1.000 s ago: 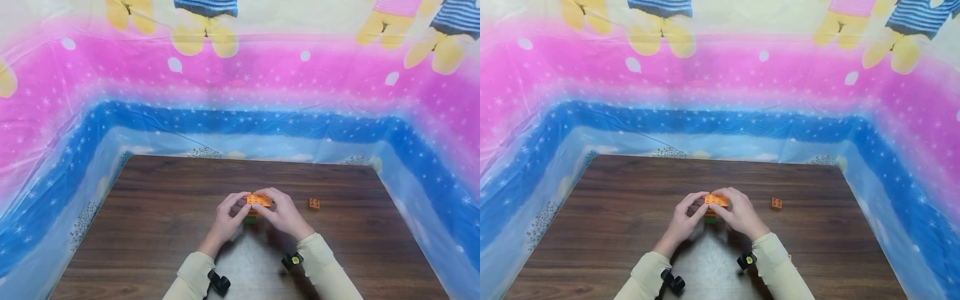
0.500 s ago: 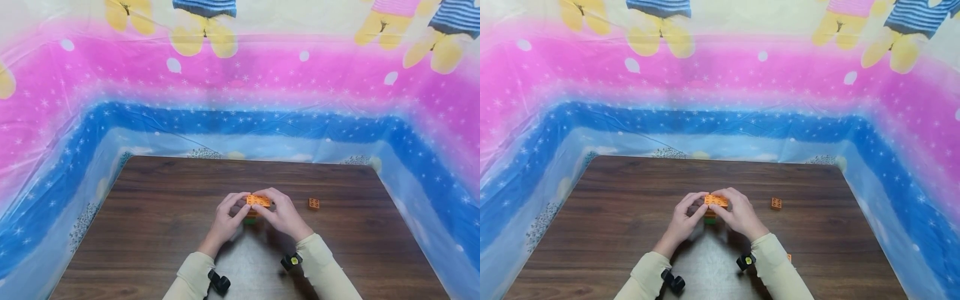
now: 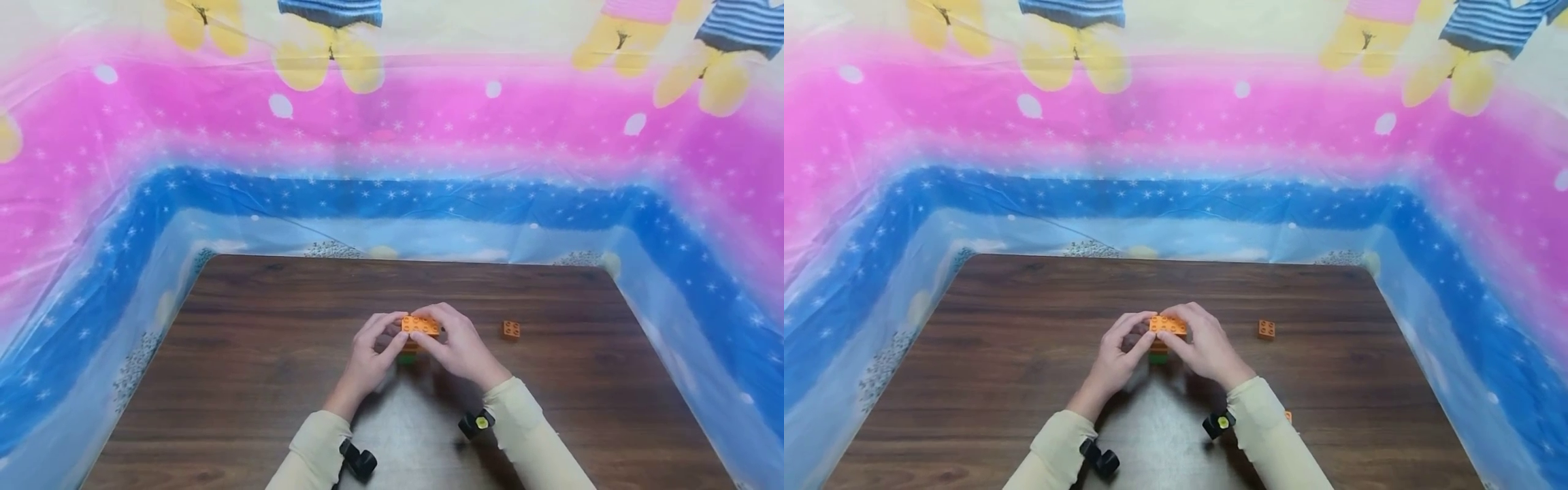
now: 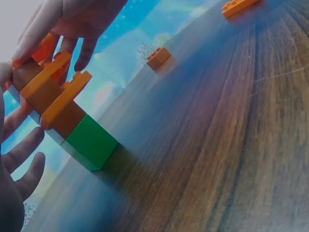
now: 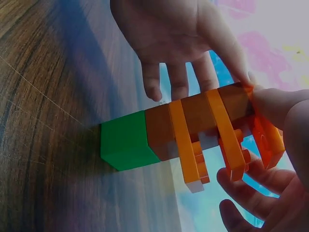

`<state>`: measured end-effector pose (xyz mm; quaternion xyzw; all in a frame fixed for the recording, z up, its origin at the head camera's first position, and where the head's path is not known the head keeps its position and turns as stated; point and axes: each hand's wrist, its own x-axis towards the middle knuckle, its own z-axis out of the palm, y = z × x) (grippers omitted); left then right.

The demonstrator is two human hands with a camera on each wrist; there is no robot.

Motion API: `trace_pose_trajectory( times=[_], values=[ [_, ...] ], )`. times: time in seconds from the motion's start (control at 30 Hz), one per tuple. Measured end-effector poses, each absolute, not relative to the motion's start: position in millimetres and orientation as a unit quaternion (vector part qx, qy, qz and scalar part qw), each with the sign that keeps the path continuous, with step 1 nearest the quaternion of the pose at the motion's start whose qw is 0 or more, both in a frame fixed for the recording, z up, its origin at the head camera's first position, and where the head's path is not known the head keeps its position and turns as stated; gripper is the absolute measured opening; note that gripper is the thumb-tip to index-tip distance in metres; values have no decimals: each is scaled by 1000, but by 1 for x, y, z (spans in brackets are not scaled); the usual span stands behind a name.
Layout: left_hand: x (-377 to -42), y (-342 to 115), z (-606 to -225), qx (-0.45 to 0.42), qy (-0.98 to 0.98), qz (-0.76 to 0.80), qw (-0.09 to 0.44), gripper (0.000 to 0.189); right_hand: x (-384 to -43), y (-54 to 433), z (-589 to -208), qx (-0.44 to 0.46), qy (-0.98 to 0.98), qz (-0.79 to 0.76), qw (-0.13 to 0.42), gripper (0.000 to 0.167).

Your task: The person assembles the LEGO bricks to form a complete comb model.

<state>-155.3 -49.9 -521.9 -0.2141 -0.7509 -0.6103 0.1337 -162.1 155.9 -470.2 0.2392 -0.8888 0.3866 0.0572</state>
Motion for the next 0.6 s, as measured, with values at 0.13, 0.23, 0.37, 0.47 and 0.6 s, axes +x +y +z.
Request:
trace_pose_trajectory(
  times=[0.13,0.23,0.37,0.47,0.6],
  values=[
    [-148,-47,-509,-215,-747,-615,134,34,-160,158,-470,248,-891,376,59,35],
    [-142,-47,-497,-217,-745,-616,133,33,-160,163,-469,254,-889,376,58,39],
    [-138,-48,-490,-215,-745,-618,130,32,-160,177,-469,248,-887,385,62,41],
    [-138,-48,-490,-209,-744,-622,130,32,-162,192,-470,237,-889,386,72,40],
    [-142,-48,-496,-200,-745,-623,129,32,-166,212,-472,219,-896,375,89,40]
  ],
)
